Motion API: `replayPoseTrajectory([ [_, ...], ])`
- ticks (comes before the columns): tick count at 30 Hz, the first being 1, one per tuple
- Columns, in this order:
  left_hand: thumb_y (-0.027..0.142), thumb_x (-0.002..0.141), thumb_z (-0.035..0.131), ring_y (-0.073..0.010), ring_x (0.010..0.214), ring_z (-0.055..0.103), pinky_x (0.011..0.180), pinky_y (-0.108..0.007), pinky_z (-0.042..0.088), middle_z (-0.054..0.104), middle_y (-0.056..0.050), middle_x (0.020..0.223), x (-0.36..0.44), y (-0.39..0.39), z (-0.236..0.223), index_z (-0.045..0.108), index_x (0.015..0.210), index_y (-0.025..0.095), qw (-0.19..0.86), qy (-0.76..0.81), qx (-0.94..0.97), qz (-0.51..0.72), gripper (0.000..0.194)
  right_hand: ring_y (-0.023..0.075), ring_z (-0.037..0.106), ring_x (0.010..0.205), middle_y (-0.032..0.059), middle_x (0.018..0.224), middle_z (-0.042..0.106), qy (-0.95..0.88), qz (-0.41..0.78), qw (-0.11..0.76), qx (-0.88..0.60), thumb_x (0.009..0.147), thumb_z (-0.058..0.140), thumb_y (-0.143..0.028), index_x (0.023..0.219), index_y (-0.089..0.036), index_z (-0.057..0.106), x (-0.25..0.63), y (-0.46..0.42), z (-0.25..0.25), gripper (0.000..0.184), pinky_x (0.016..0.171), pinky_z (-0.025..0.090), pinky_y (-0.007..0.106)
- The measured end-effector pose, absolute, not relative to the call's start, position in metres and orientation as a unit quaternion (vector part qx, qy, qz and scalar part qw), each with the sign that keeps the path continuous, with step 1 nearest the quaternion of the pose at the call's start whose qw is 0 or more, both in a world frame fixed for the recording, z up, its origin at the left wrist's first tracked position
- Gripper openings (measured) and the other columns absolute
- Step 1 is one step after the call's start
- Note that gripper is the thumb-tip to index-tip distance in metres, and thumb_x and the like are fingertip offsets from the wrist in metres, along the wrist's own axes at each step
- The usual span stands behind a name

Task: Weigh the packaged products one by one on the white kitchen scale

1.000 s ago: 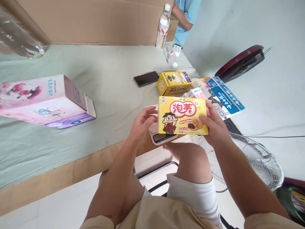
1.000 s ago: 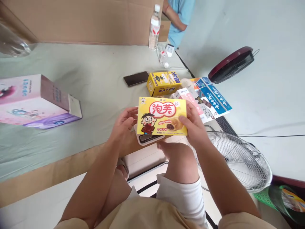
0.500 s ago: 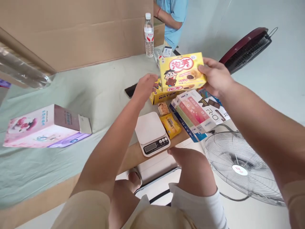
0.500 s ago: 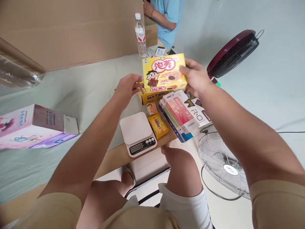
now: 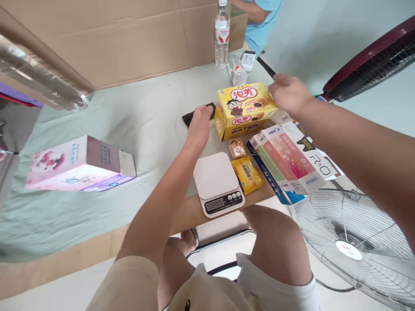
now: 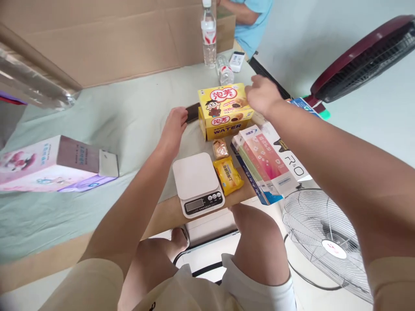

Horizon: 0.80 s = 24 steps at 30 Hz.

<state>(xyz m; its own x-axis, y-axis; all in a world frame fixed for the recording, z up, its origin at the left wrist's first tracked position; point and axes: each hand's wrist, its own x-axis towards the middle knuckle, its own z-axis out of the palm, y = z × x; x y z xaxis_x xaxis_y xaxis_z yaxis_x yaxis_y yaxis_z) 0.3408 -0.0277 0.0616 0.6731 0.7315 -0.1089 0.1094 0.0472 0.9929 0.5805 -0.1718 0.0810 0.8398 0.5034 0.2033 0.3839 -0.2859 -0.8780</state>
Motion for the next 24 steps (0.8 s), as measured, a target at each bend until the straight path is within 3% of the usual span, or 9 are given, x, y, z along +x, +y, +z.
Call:
replayPoseTrajectory([
  [3, 0.042, 0.099, 0.058, -0.0229, 0.133, 0.064, 0.115, -0.038, 0.048, 0.072, -0.004, 0.124, 0.259, -0.028, 0.071, 0.065, 0.104, 0.025, 0.65, 0.299, 0.631, 0.301, 0.019, 0.0286, 0.055, 0.149, 0.0096, 0.146, 0.07, -0.335, 0.053, 0.461, -0.82, 0.09, 0.065, -0.018, 0.139, -0.009, 0.066, 0.54, -0.159, 0.105, 0.049, 0.127, 0.03, 0.05],
  [6, 0.033, 0.094, 0.058, -0.0231, 0.113, 0.07, 0.103, -0.041, 0.055, 0.076, -0.003, 0.103, 0.171, -0.026, 0.074, 0.067, 0.092, 0.026, 0.615, 0.33, 0.607, 0.381, 0.011, 0.0286, 0.059, 0.146, 0.0029, 0.146, 0.071, -0.446, 0.083, 0.421, -0.785, 0.093, 0.066, -0.022, 0.138, -0.02, 0.068, 0.465, -0.123, 0.113, 0.046, 0.129, 0.033, 0.056],
  [8, 0.031, 0.092, 0.057, -0.0222, 0.099, 0.07, 0.097, -0.044, 0.055, 0.073, -0.002, 0.09, 0.124, -0.019, 0.071, 0.064, 0.082, 0.026, 0.572, 0.39, 0.575, 0.435, 0.013, 0.0326, 0.06, 0.145, 0.0031, 0.144, 0.072, -0.508, 0.145, 0.398, -0.75, 0.088, 0.075, -0.023, 0.138, -0.023, 0.068, 0.408, -0.091, 0.105, 0.05, 0.131, 0.034, 0.061],
  [11, 0.03, 0.091, 0.052, -0.0202, 0.086, 0.068, 0.09, -0.047, 0.053, 0.065, -0.002, 0.078, 0.073, 0.001, 0.059, 0.053, 0.073, 0.026, 0.494, 0.467, 0.524, 0.513, 0.018, 0.0383, 0.061, 0.143, 0.0018, 0.136, 0.075, -0.553, 0.239, 0.435, -0.669, 0.071, 0.091, -0.022, 0.125, -0.027, 0.074, 0.329, -0.04, 0.081, 0.057, 0.132, 0.035, 0.066],
  [13, 0.031, 0.091, 0.05, -0.0213, 0.095, 0.069, 0.094, -0.048, 0.052, 0.064, -0.002, 0.083, 0.05, 0.018, 0.048, 0.048, 0.075, 0.026, 0.435, 0.504, 0.494, 0.558, 0.017, 0.0397, 0.058, 0.145, 0.0007, 0.14, 0.072, -0.563, 0.285, 0.466, -0.62, 0.063, 0.096, -0.025, 0.123, -0.03, 0.073, 0.29, -0.009, 0.063, 0.065, 0.131, 0.036, 0.068],
  [16, 0.035, 0.096, 0.049, -0.0233, 0.135, 0.059, 0.118, -0.047, 0.044, 0.068, -0.002, 0.125, 0.024, 0.041, 0.032, 0.054, 0.098, 0.029, 0.42, 0.532, 0.452, 0.58, 0.008, 0.0384, 0.056, 0.147, 0.0011, 0.148, 0.066, -0.566, 0.323, 0.485, -0.583, 0.059, 0.099, -0.033, 0.133, -0.034, 0.067, 0.251, 0.03, 0.044, 0.081, 0.128, 0.04, 0.066],
  [19, 0.041, 0.102, 0.042, -0.0218, 0.157, 0.043, 0.132, -0.043, 0.035, 0.054, -0.001, 0.159, 0.011, 0.059, 0.024, 0.055, 0.125, 0.031, 0.492, 0.504, 0.435, 0.561, 0.029, 0.0356, 0.059, 0.143, 0.0028, 0.149, 0.065, -0.573, 0.348, 0.482, -0.565, 0.052, 0.102, -0.036, 0.143, -0.035, 0.059, 0.23, 0.055, 0.033, 0.101, 0.126, 0.046, 0.061],
  [22, 0.043, 0.105, 0.033, -0.0223, 0.158, 0.045, 0.131, -0.041, 0.038, 0.058, -0.002, 0.158, 0.009, 0.071, 0.024, 0.06, 0.129, 0.028, 0.559, 0.415, 0.468, 0.544, 0.039, 0.0335, 0.059, 0.142, 0.0041, 0.153, 0.061, -0.567, 0.368, 0.473, -0.566, 0.046, 0.104, -0.033, 0.15, -0.035, 0.049, 0.223, 0.066, 0.027, 0.118, 0.122, 0.052, 0.054],
  [24, 0.043, 0.106, 0.03, -0.0232, 0.157, 0.048, 0.128, -0.041, 0.042, 0.064, -0.002, 0.152, 0.01, 0.076, 0.026, 0.065, 0.127, 0.027, 0.579, 0.375, 0.484, 0.538, 0.043, 0.0328, 0.056, 0.146, 0.0039, 0.156, 0.058, -0.554, 0.379, 0.474, -0.57, 0.046, 0.104, -0.03, 0.151, -0.036, 0.047, 0.221, 0.068, 0.026, 0.12, 0.121, 0.053, 0.051],
])
